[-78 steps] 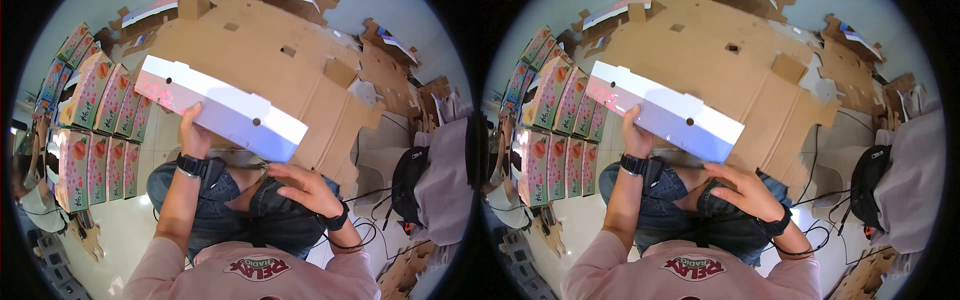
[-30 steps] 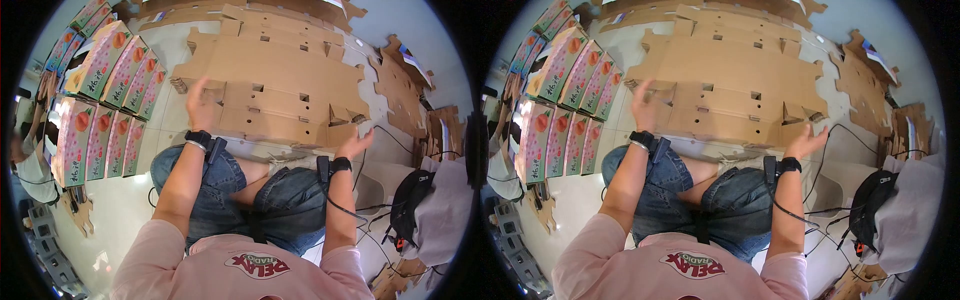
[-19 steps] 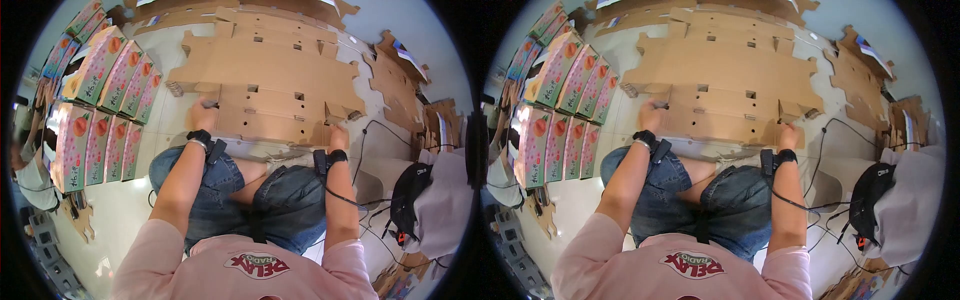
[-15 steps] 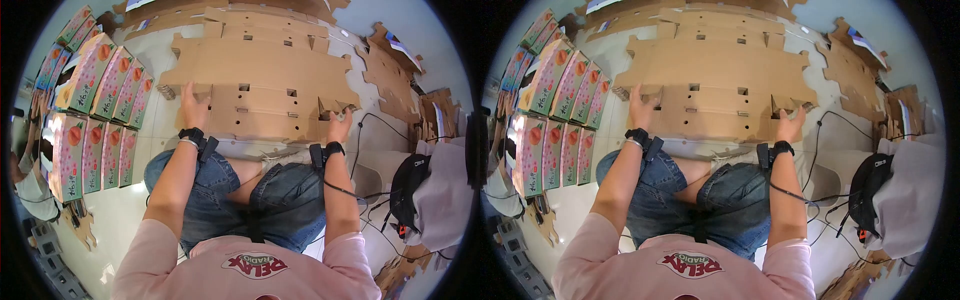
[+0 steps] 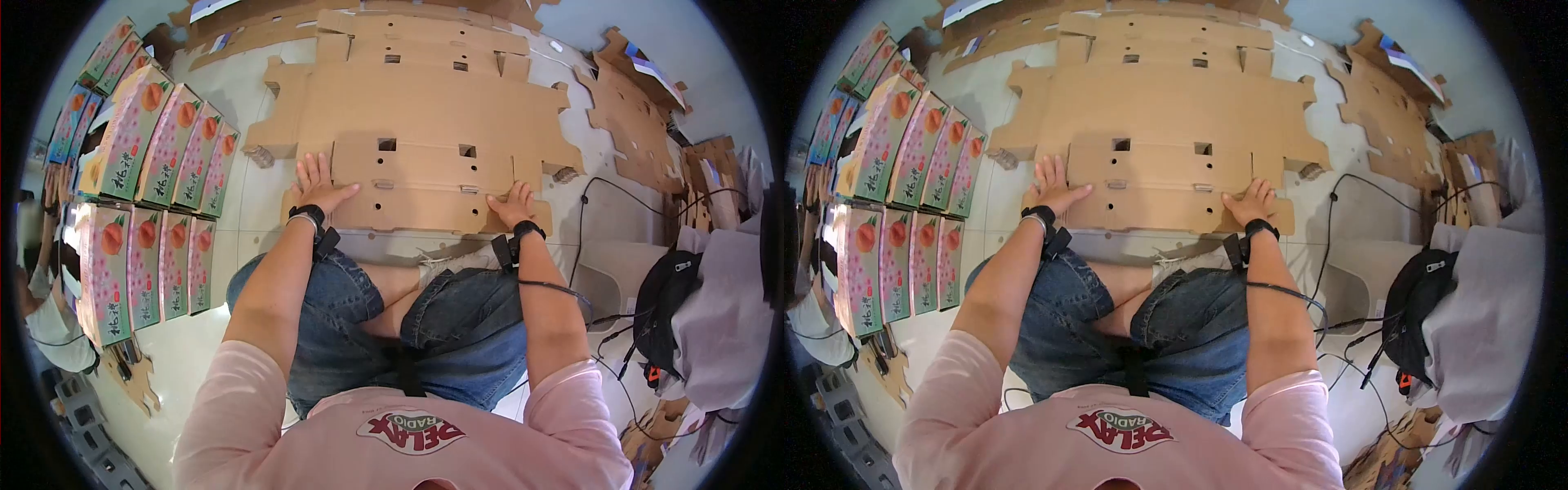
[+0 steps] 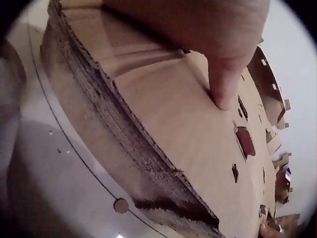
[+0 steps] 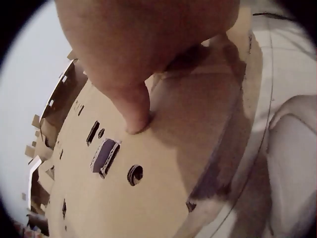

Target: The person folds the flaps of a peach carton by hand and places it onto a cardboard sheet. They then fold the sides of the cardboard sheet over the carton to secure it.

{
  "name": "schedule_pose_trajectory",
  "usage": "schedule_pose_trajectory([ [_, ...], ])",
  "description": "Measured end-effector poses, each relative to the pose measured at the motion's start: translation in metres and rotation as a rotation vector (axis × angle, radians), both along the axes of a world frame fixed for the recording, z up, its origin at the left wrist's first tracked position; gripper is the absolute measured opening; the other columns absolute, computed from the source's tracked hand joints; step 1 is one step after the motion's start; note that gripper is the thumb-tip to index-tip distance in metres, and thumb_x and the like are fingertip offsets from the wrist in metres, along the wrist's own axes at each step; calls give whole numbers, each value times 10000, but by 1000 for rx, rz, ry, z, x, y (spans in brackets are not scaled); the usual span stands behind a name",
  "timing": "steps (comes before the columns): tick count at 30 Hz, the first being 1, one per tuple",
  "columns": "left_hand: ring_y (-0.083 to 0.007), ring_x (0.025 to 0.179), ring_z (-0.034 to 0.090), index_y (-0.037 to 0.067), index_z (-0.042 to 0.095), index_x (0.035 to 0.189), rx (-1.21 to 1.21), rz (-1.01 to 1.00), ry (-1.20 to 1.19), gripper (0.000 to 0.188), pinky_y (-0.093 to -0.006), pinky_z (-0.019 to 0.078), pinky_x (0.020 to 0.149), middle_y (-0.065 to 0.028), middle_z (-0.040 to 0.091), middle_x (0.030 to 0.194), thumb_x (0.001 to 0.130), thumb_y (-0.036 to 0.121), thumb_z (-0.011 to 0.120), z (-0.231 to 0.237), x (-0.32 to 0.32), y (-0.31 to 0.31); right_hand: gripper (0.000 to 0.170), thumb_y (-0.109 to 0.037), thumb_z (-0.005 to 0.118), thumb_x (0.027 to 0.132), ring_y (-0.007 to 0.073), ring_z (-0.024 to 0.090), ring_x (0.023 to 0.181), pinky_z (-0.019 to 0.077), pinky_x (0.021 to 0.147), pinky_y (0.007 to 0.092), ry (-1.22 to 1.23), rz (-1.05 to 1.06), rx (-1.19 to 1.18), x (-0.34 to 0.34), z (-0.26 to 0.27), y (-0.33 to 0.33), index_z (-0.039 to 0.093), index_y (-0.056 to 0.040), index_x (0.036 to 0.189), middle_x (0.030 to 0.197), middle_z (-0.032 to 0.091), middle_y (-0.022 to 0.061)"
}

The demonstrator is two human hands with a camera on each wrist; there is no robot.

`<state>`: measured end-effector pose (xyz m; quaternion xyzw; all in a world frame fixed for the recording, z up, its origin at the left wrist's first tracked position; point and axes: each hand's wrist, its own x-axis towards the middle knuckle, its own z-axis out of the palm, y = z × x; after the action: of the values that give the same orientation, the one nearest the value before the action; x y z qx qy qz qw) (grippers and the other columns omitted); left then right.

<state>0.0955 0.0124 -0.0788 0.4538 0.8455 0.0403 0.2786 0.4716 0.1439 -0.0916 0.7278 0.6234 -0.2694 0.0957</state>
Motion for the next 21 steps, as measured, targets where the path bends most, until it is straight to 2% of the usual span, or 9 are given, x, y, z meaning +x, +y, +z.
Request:
schedule_pose_trajectory([
  [4, -313, 1383, -197, 105, -68, 1461, 16, 8, 6, 1184, -570, -61, 1065, -142, -162, 1514, 670, 698, 584, 1, -1, -1, 1109, -646, 608, 712, 275, -64, 1411, 86, 1056, 638, -35, 18, -29, -2, 5, 1, -10, -117, 1466, 1532, -98, 74],
  [7, -307, 1384, -197, 122, -64, 1464, 18, 19, -34, 1191, -594, -73, 1050, -137, -160, 1515, 656, 708, 586, 3, 1, -6, 1146, -633, 642, 689, 283, -66, 1410, 95, 1053, 641, -45, 23, -61, -7, 8, -8, -22, -112, 1464, 1531, -98, 84],
  [10, -303, 1387, -189, 148, -53, 1469, -23, 84, 33, 1187, -627, -76, 1030, -126, -158, 1518, 646, 715, 588, 14, 15, -7, 1176, -616, 670, 672, 299, -77, 1407, 96, 1048, 646, -54, 31, -54, -10, 0, -14, -35, -107, 1462, 1529, -97, 100],
  [12, -304, 1391, -175, 167, -39, 1472, -25, 92, 58, 1177, -655, -70, 1013, -109, -152, 1522, 641, 721, 584, 15, 16, -5, 1259, -669, 666, 635, 427, -97, 1373, 56, 1111, 503, -69, 101, -51, -10, 0, -11, -35, 2, 1437, 1494, -60, 254],
  [13, -304, 1391, -175, 167, -39, 1472, -16, 100, 61, 1177, -655, -70, 1013, -109, -152, 1522, 641, 721, 584, 14, 15, -5, 1259, -669, 666, 635, 427, -97, 1373, 56, 1111, 503, -66, 109, -42, -12, -7, -11, -35, 2, 1437, 1494, -60, 254],
  [16, -303, 1394, -163, 171, -27, 1473, -7, 100, 49, 1170, -656, -60, 1017, -102, -147, 1524, 640, 718, 587, 15, 13, -5, 1299, -667, 685, 614, 444, -114, 1365, 47, 1102, 525, -86, 161, -5, -23, -14, -20, -75, -7, 1435, 1486, -77, 270],
  [18, -298, 1398, -149, 142, -31, 1470, -1, 94, 19, 1158, -641, -46, 1035, -108, -99, 1531, 663, 639, 634, 20, 15, -6, 1276, -556, 748, 623, 364, -125, 1389, 98, 1047, 638, -32, 52, -125, -46, 19, -43, -123, -122, 1449, 1499, -167, 187],
  [21, -309, 1407, -91, 118, 5, 1469, 91, 154, 23, 1153, -648, -19, 1039, -133, -25, 1533, 655, 564, 689, 27, 7, 0, 1316, -568, 764, 598, 383, -139, 1381, 93, 1039, 648, -27, 82, -114, -42, 9, -37, -141, -125, 1444, 1494, -180, 194],
])
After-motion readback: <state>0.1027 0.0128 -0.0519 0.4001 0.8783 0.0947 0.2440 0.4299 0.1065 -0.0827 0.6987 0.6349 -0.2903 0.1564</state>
